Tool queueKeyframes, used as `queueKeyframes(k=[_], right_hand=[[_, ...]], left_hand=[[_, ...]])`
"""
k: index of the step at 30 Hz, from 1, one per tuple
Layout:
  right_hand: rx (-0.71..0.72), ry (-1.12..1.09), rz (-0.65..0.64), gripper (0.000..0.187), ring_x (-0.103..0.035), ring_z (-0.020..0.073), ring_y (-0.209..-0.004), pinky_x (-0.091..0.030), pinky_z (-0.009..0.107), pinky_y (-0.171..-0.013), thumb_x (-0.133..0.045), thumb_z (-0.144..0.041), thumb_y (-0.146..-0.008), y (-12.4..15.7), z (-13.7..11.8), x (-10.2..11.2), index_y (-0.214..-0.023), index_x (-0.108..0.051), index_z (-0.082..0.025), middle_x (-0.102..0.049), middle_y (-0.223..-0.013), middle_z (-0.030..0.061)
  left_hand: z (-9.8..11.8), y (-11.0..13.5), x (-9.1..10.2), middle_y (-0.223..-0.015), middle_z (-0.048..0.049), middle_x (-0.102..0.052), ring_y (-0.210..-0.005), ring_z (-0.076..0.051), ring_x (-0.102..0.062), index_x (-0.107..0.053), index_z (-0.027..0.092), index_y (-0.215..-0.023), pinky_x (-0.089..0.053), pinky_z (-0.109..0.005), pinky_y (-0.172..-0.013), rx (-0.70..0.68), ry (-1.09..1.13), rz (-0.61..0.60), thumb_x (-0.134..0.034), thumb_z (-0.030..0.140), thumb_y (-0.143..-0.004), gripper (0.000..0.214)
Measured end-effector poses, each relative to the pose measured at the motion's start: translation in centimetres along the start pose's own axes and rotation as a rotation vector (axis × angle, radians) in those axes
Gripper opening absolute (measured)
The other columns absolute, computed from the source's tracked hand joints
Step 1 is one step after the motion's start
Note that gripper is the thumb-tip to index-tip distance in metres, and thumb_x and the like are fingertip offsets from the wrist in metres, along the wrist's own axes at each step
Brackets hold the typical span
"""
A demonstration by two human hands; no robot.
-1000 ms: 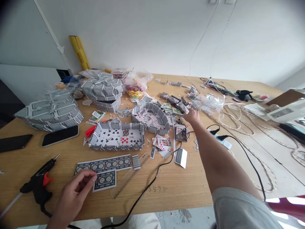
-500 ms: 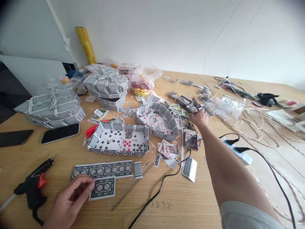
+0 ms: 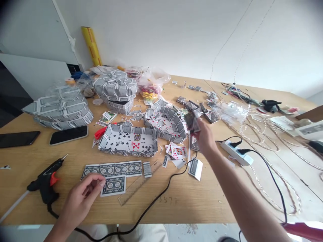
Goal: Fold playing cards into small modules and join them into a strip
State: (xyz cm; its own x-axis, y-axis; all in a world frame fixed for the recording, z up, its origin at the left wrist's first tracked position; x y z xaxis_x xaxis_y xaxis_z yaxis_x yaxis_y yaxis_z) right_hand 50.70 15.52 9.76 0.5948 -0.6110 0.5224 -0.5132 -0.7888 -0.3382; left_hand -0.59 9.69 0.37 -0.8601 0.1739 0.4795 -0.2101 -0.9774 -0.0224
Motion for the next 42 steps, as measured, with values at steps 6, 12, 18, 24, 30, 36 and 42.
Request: queueKeyframes(k=[6, 12, 18, 24, 30, 36, 42], right_hand=[[-0.640, -0.636, -0.618, 0.057, -0.058, 0.0160, -0.044, -0.034, 0.023, -0.036, -0.065, -0.076, -0.093, 20.7, -4.9, -8.8, -0.082, -0.066, -0.020, -0.067, -0.057, 0.0051], [-0.663, -0.682, -0.936, 0.049, -0.069, 0.0150, -0.052, -0.035, 0.019, -0.040, -0.084, -0.061, -0.085, 27.2, -8.7, -13.7, -0.101, -0.069, -0.018, -0.073, -0.068, 0.0018], [-0.516, -0.634, -0.939, 0.061, -0.073, 0.0161, -0.062, -0.048, 0.019, -0.044, -0.093, -0.046, -0.080, 26.6, -9.1, -14.6, -0.126, -0.063, -0.020, -0.074, -0.077, 0.0003], [-0.401, -0.772, -0.873, 0.064, -0.076, 0.0138, -0.085, -0.061, 0.022, -0.071, -0.093, -0.031, -0.083, 25.9, -9.8, -14.1, -0.139, -0.063, -0.025, -0.078, -0.101, 0.0028], [-0.259, -0.775, -0.886, 0.069, -0.077, 0.0191, -0.100, -0.062, 0.033, -0.093, -0.090, -0.031, -0.088, 26.4, -10.1, -14.6, -0.149, -0.059, -0.025, -0.079, -0.110, 0.0064], [-0.129, -0.735, -0.848, 0.040, -0.079, 0.0188, -0.093, -0.063, 0.033, -0.089, -0.079, -0.032, -0.098, 26.6, -10.9, -14.0, -0.137, -0.071, -0.026, -0.082, -0.106, 0.0064], [-0.119, -0.731, -0.817, 0.039, -0.081, 0.0221, -0.090, -0.063, 0.035, -0.087, -0.082, -0.032, -0.096, 26.8, -11.4, -14.1, -0.133, -0.073, -0.026, -0.084, -0.100, 0.0061]], left_hand=[[2.9, 0.7, -0.6, -0.091, -0.0050, -0.071, -0.073, -0.020, -0.065, -0.071, 0.025, -0.107, -0.055, -0.030, -0.066, -0.125, -0.002, -0.020, -0.062, 0.047, -0.102, 0.024], [7.2, 1.3, -4.5, -0.154, -0.0155, -0.056, -0.128, -0.033, -0.066, -0.040, 0.032, -0.162, -0.060, -0.044, -0.101, -0.391, -0.005, -0.217, -0.085, 0.049, -0.088, 0.088], [6.7, 1.1, -3.9, -0.130, -0.0123, -0.065, -0.124, -0.033, -0.067, -0.057, 0.027, -0.138, -0.057, -0.048, -0.107, -0.527, -0.091, -0.061, -0.086, 0.049, -0.088, 0.062], [6.2, 0.9, -3.2, -0.119, -0.0108, -0.064, -0.111, -0.029, -0.068, -0.060, 0.022, -0.130, -0.059, -0.042, -0.096, -0.501, -0.098, -0.029, -0.082, 0.050, -0.089, 0.054], [5.9, 0.5, -2.9, -0.111, -0.0095, -0.064, -0.105, -0.027, -0.067, -0.062, 0.020, -0.117, -0.057, -0.040, -0.092, -0.439, -0.040, -0.047, -0.077, 0.049, -0.091, 0.042], [5.5, 0.1, -3.0, -0.105, -0.0083, -0.065, -0.099, -0.026, -0.066, -0.064, 0.020, -0.108, -0.055, -0.039, -0.087, -0.356, 0.006, -0.100, -0.072, 0.048, -0.093, 0.033], [5.2, 0.1, -3.1, -0.100, -0.0076, -0.065, -0.095, -0.026, -0.065, -0.063, 0.020, -0.102, -0.053, -0.039, -0.085, -0.311, 0.009, -0.128, -0.069, 0.049, -0.094, 0.030]])
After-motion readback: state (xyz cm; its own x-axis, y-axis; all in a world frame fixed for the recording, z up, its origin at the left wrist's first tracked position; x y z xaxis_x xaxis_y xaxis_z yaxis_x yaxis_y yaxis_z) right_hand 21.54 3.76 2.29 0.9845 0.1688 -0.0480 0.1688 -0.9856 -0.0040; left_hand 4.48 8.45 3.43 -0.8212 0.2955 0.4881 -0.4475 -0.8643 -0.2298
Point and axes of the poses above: each hand's wrist, its own y-axis away from the middle knuckle, its own x-axis out of the back of the hand, z = x × y, the point moved 9 cm from there along -y, towards the middle knuckle
